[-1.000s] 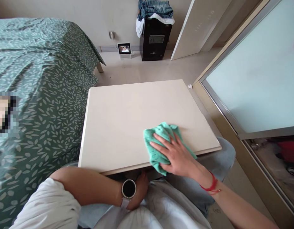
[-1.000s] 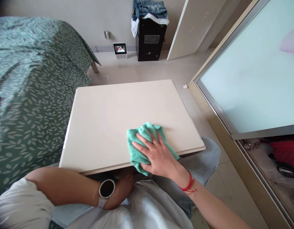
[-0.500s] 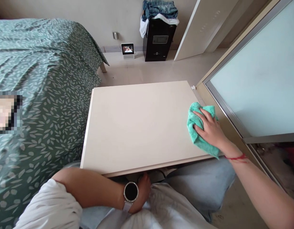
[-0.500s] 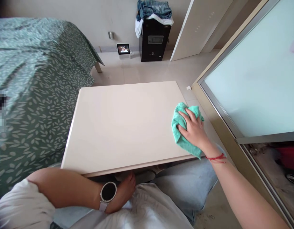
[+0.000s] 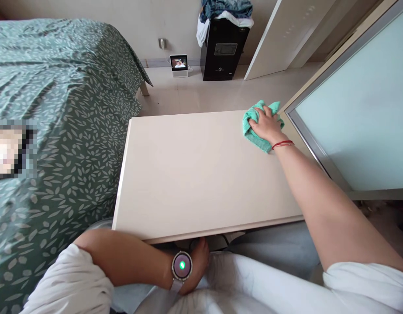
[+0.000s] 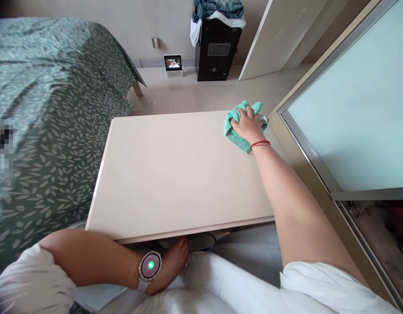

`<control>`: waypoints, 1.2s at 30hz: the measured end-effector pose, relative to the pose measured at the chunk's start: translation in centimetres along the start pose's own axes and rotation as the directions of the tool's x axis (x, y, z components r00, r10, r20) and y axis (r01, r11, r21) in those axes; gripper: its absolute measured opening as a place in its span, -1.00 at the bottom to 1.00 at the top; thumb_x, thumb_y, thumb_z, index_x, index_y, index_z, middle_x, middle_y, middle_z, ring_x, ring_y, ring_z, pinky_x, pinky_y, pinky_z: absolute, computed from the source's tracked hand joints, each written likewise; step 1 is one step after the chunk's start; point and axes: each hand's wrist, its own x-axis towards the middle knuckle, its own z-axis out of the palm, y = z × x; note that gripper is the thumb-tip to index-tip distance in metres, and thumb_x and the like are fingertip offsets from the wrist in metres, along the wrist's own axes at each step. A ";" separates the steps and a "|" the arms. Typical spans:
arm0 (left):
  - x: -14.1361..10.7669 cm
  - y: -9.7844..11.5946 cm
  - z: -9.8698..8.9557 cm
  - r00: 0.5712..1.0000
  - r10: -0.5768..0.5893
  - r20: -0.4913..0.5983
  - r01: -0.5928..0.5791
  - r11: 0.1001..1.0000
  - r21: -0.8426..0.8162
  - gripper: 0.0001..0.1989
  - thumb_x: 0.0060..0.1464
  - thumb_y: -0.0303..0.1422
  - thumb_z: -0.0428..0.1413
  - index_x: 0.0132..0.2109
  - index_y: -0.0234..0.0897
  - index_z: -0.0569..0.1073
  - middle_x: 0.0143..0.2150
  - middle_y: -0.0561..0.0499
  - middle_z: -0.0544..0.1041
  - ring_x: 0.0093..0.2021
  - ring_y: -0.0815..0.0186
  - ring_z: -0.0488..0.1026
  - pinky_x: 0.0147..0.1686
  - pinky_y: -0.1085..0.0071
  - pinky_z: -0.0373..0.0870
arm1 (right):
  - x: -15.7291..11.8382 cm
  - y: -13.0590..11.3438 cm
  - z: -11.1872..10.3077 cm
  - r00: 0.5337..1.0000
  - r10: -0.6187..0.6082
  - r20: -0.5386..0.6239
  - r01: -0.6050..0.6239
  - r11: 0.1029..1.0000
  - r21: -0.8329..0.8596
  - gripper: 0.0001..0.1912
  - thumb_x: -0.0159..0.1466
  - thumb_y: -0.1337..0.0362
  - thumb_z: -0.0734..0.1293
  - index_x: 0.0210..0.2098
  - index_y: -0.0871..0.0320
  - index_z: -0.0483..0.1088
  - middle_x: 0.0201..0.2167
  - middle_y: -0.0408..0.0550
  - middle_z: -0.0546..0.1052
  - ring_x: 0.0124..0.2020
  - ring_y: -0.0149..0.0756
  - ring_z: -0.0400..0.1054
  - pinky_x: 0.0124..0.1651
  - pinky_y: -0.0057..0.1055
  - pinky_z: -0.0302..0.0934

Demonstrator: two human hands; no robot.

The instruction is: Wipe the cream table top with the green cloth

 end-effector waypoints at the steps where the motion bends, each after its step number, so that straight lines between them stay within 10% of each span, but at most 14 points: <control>1: 0.1 -0.3 -0.3 1.000 0.013 0.010 -0.013 1.000 0.012 -0.56 0.13 -0.05 0.53 0.13 0.00 0.96 0.17 -0.19 0.91 0.27 -0.09 0.83 0.47 -0.04 0.74 | 0.1 -0.9 0.5 1.000 -0.030 -0.004 0.030 0.999 -0.009 -0.14 0.64 -0.04 0.27 0.78 0.24 0.38 0.90 0.54 0.18 0.79 0.76 0.17 0.72 0.78 0.11; 12: 3.8 -6.6 -3.9 0.979 0.082 0.188 -0.060 0.991 -0.119 -0.43 0.35 -0.53 0.21 0.38 -0.22 0.86 0.28 -0.26 0.89 0.25 -0.12 0.86 0.32 -0.04 0.86 | -0.6 -16.1 4.8 0.870 -0.463 0.168 0.456 0.886 0.081 -0.07 0.66 -0.10 0.22 0.86 0.24 0.26 0.94 0.45 0.10 0.84 0.87 0.01 0.70 1.00 -0.12; 22: 5.9 -11.6 -6.1 0.950 0.306 -0.059 -0.299 0.844 -0.445 -0.77 0.53 -0.50 0.28 0.05 -0.26 0.88 0.03 -0.11 0.90 -0.02 0.08 0.75 0.11 0.15 0.65 | -4.6 -31.7 6.5 0.728 -0.627 0.279 0.625 0.773 0.107 -0.08 0.67 0.02 0.27 0.91 0.18 0.20 1.00 0.28 -0.01 0.94 0.66 -0.11 0.83 0.82 -0.20; 28: 6.4 -11.4 -6.1 0.965 0.254 -0.064 -0.255 0.861 -0.440 -0.69 0.49 -0.59 0.24 0.05 -0.24 0.88 0.07 -0.12 0.90 0.02 0.06 0.74 0.17 0.13 0.62 | -6.9 -35.5 8.2 0.547 -0.804 0.234 0.802 0.583 0.132 -0.12 0.73 -0.01 0.02 0.83 0.32 0.30 0.95 0.29 0.13 0.87 0.85 -0.05 0.75 0.84 -0.16; 36: 5.6 -12.2 -7.1 0.975 0.215 -0.065 -0.224 0.915 -0.336 -0.44 0.25 -0.77 0.13 0.09 -0.17 0.87 0.08 -0.10 0.89 0.13 -0.02 0.78 0.41 -0.07 0.63 | -14.0 -36.2 6.3 0.351 -0.868 0.350 0.902 0.414 0.121 -0.18 0.74 0.01 0.30 0.88 0.09 0.30 0.98 0.15 0.10 0.93 0.63 -0.04 0.86 0.74 -0.09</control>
